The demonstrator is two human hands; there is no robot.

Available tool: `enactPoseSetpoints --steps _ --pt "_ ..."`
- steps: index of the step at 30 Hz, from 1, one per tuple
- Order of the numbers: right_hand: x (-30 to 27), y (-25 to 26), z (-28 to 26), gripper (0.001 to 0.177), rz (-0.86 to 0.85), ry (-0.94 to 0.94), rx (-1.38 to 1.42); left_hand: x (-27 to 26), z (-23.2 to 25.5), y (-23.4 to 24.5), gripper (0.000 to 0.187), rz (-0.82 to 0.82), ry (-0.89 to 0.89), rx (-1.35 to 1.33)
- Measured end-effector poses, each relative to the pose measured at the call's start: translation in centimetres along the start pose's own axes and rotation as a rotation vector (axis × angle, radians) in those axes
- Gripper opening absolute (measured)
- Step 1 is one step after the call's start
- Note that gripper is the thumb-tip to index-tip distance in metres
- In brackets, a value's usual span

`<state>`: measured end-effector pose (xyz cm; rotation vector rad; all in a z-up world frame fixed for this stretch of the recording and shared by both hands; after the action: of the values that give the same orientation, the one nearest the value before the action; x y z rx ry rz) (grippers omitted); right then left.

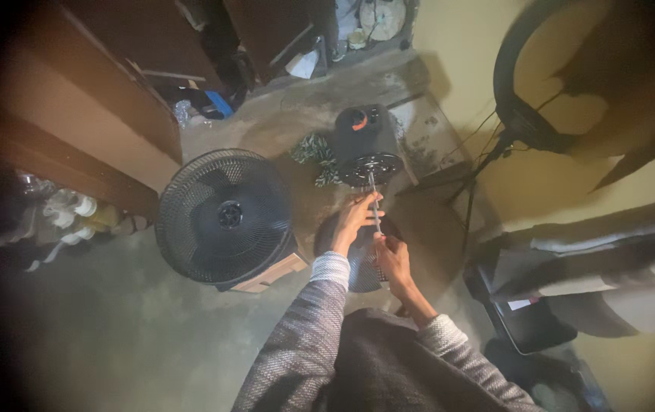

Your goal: The person uses a screwdriver to loosen and tighten screws on the central hub of a standing fan. They remove the front fan cage, then reattach it and continue adjusting the central screws.

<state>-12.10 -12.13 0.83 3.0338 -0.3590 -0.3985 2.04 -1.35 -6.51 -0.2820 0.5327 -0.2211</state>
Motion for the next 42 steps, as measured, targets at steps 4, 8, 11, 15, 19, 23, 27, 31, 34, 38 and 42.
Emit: enactPoseSetpoints --steps 4,8,11,15,19,23,27,31,34,38,42 --pt "-0.4 -0.1 0.1 0.034 -0.135 -0.161 0.329 -0.5 -0.1 -0.6 0.044 0.002 -0.033 0.076" --pt "-0.6 -0.1 -1.6 0.032 -0.316 -0.371 0.773 -0.6 0.5 -1.1 0.038 0.028 -0.014 0.051" --pt "0.2 0.4 -2.6 0.037 -0.361 -0.401 0.782 -0.5 1.8 -1.0 0.038 0.045 -0.024 0.111" --pt "0.4 1.3 -1.2 0.024 -0.273 -0.416 0.520 -1.1 2.9 -1.3 0.036 0.041 -0.052 0.197" --pt "0.6 0.7 -0.5 0.022 -0.226 -0.097 0.370 -2.2 2.9 -1.9 0.034 0.043 -0.055 0.130" --pt "0.0 1.9 -0.8 0.022 0.028 0.037 -0.229 -2.4 2.7 -2.4 0.032 0.045 -0.065 0.119" --pt "-0.3 2.7 -2.7 0.020 0.118 0.388 -0.572 -2.1 2.3 -2.4 0.032 0.063 -0.078 0.150" --pt "0.6 2.3 -1.9 0.034 0.027 0.249 -0.542 -2.1 2.0 -2.1 0.033 0.044 -0.044 0.140" --pt "1.3 1.6 -0.9 0.042 -0.136 0.037 -0.177 -2.3 2.2 -1.8 0.036 0.053 0.013 0.135" --pt "0.9 1.4 -0.5 0.024 -0.387 -0.266 0.637 -2.5 2.4 -1.9 0.039 0.056 -0.032 0.123" --pt "0.8 0.8 -1.9 0.033 -0.502 -0.386 0.918 -1.9 2.3 -1.3 0.042 0.078 -0.021 0.157"
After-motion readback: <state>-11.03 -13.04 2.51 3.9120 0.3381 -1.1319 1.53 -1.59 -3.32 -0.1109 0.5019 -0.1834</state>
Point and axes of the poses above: each hand's wrist, its own x-axis towards the middle knuckle, its own y-axis out of the back of the hand, z = x × y, the point moved 4 cm from there along x, towards the middle knuckle, and after that the axes turned 5 degrees about y, right-handed, at the moved point
